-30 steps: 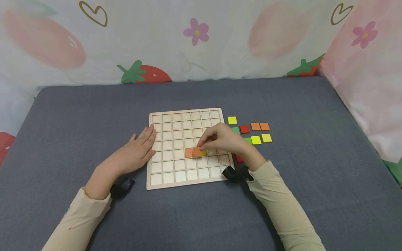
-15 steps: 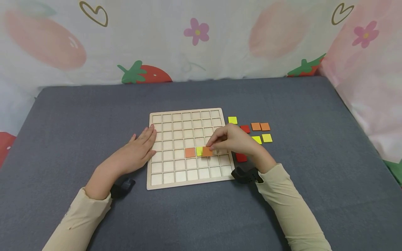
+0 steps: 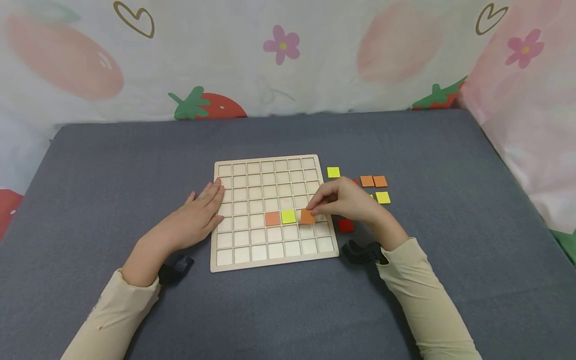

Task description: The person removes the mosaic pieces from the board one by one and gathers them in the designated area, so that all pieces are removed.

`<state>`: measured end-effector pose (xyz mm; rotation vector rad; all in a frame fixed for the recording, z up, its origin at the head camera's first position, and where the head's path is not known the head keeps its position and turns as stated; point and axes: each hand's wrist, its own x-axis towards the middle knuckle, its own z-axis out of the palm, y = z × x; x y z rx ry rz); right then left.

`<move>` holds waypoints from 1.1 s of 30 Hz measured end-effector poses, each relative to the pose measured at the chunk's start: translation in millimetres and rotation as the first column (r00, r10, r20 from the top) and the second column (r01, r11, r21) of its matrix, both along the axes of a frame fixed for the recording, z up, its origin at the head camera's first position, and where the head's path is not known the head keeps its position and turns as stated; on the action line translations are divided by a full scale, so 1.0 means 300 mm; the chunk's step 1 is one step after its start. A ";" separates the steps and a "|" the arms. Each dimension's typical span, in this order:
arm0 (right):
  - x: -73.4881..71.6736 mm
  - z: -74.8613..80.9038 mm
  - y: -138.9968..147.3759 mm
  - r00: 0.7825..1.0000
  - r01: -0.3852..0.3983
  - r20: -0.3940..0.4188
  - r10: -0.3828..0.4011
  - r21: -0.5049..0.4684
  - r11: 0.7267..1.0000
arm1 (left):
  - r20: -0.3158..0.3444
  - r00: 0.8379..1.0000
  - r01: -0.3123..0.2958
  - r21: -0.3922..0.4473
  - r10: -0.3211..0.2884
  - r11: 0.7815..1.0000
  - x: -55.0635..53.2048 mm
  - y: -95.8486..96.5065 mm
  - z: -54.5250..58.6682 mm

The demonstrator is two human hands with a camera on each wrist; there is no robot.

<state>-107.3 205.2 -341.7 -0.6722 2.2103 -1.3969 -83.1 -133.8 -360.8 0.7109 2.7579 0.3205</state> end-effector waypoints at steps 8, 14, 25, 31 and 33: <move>0.005 -0.006 0.031 1.000 0.022 0.015 -0.022 0.004 1.000 | 0.000 1.000 0.001 0.004 -0.001 1.000 -0.002 -0.001 -0.003; 0.010 -0.003 0.043 0.999 0.037 0.025 -0.036 -0.002 0.999 | 0.001 1.000 0.002 0.001 -0.002 1.000 -0.002 0.000 -0.003; 0.008 -0.002 0.070 1.000 -0.016 -0.005 0.016 -0.029 0.999 | 0.008 1.000 -0.002 -0.001 0.002 1.000 -0.002 0.005 0.005; 0.009 0.006 0.080 1.000 -0.022 0.002 0.023 -0.049 0.999 | 0.001 1.000 0.001 0.001 -0.001 1.000 0.000 0.003 0.005; 0.008 0.008 0.085 1.000 -0.030 -0.006 0.030 -0.052 0.998 | -0.002 1.000 0.003 0.006 -0.003 1.000 0.001 0.001 0.004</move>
